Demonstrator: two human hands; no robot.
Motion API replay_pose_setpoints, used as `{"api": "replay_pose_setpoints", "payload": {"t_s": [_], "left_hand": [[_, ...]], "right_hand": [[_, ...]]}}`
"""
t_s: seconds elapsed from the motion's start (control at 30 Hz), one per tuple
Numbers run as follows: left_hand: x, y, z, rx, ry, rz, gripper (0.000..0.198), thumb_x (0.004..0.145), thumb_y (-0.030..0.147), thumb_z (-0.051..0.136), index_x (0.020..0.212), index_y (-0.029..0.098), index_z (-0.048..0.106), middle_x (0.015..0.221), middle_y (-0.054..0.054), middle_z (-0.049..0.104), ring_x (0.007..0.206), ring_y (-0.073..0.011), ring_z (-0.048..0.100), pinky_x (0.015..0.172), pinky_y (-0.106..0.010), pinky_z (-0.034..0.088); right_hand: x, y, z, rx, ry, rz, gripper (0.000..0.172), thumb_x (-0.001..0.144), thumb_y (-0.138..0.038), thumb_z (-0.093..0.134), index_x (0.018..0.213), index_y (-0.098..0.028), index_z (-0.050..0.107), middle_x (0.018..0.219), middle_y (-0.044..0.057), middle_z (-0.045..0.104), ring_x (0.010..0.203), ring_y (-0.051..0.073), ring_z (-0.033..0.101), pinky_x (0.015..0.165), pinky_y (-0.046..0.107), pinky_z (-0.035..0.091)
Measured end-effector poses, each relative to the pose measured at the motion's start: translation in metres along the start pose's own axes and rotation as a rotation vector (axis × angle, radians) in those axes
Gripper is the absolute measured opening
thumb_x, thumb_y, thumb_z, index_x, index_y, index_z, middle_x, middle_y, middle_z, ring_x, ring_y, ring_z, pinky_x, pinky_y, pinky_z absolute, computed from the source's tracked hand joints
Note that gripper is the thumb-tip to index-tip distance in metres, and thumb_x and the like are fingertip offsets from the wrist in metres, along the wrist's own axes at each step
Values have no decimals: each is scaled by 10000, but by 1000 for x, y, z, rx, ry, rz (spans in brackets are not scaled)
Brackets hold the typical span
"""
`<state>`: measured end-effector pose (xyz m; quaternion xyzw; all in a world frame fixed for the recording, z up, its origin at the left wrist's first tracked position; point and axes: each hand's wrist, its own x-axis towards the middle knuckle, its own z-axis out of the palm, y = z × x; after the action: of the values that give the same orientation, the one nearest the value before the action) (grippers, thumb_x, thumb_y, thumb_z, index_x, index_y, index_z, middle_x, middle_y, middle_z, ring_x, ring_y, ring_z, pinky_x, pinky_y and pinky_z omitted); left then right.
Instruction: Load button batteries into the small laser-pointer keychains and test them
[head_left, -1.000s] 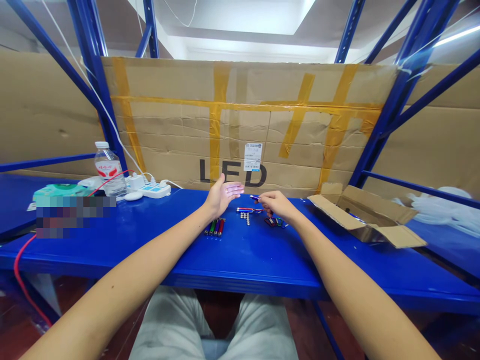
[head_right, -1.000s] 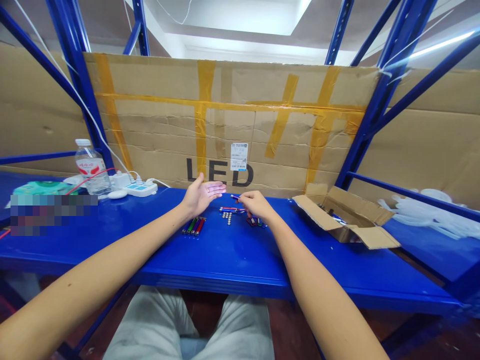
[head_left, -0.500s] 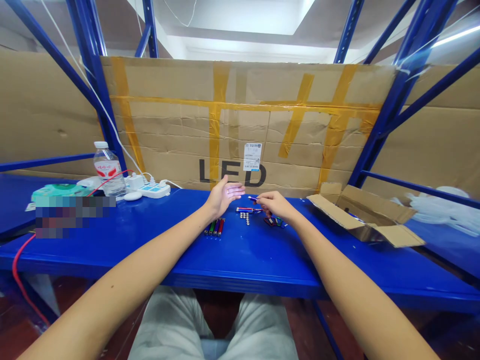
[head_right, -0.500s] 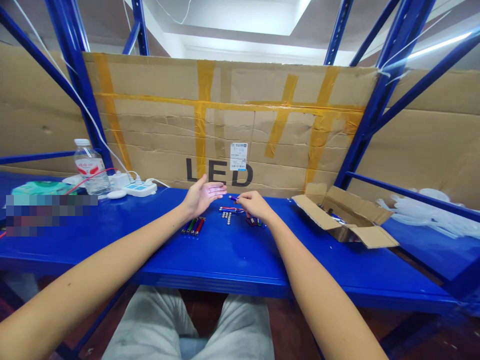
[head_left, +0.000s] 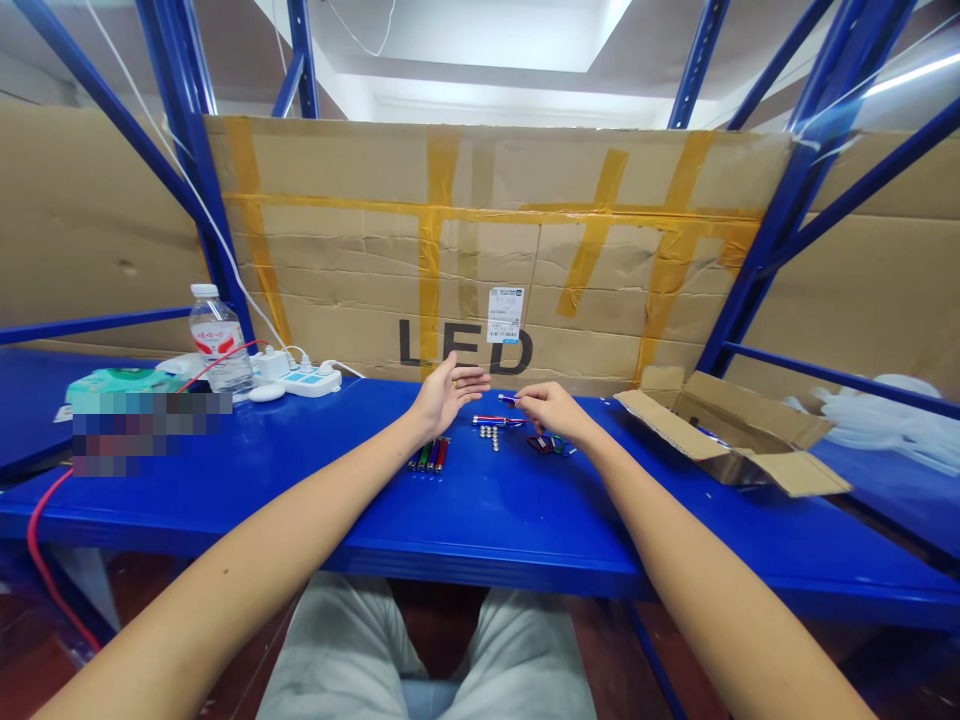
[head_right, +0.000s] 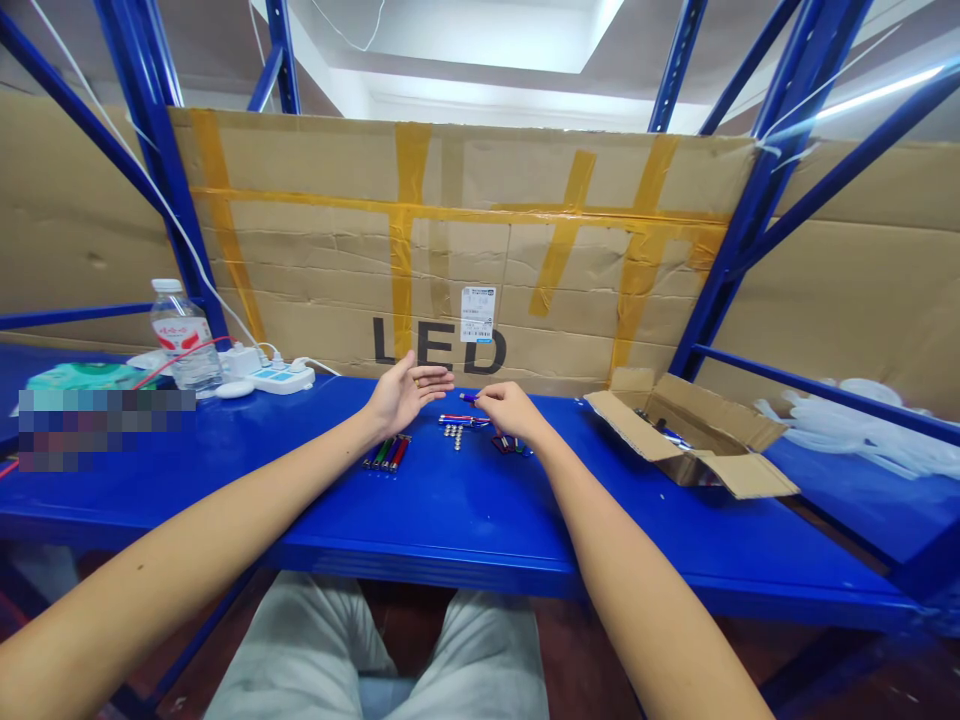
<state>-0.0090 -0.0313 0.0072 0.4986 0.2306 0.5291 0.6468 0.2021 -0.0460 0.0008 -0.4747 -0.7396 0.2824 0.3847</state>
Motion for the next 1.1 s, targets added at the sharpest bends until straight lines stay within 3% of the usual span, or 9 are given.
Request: {"api": "replay_pose_setpoints", "payload": {"t_s": [0.4,1.1], "left_hand": [[0,1,1,2,3,-15,585,941,540,336,967,67,679,1104,-225,677,1063,-289,630,976,-391,445],[1,0,-1,-2,-2,-3,569,934,542,359,994,78,682,1089,-208,689,1049,-278,641,958,-380,459]], "right_hand": [[-1,-2,-1,-8,-8,16,149,754,-287,522,690,-171,590,472,-51,444,406,101,434,414,235,383],[-2,-4,-1,-53,5,-15,237,777,-377,542,708,-162,615,482,-50,432,424,105,429,418,233,361]]}}
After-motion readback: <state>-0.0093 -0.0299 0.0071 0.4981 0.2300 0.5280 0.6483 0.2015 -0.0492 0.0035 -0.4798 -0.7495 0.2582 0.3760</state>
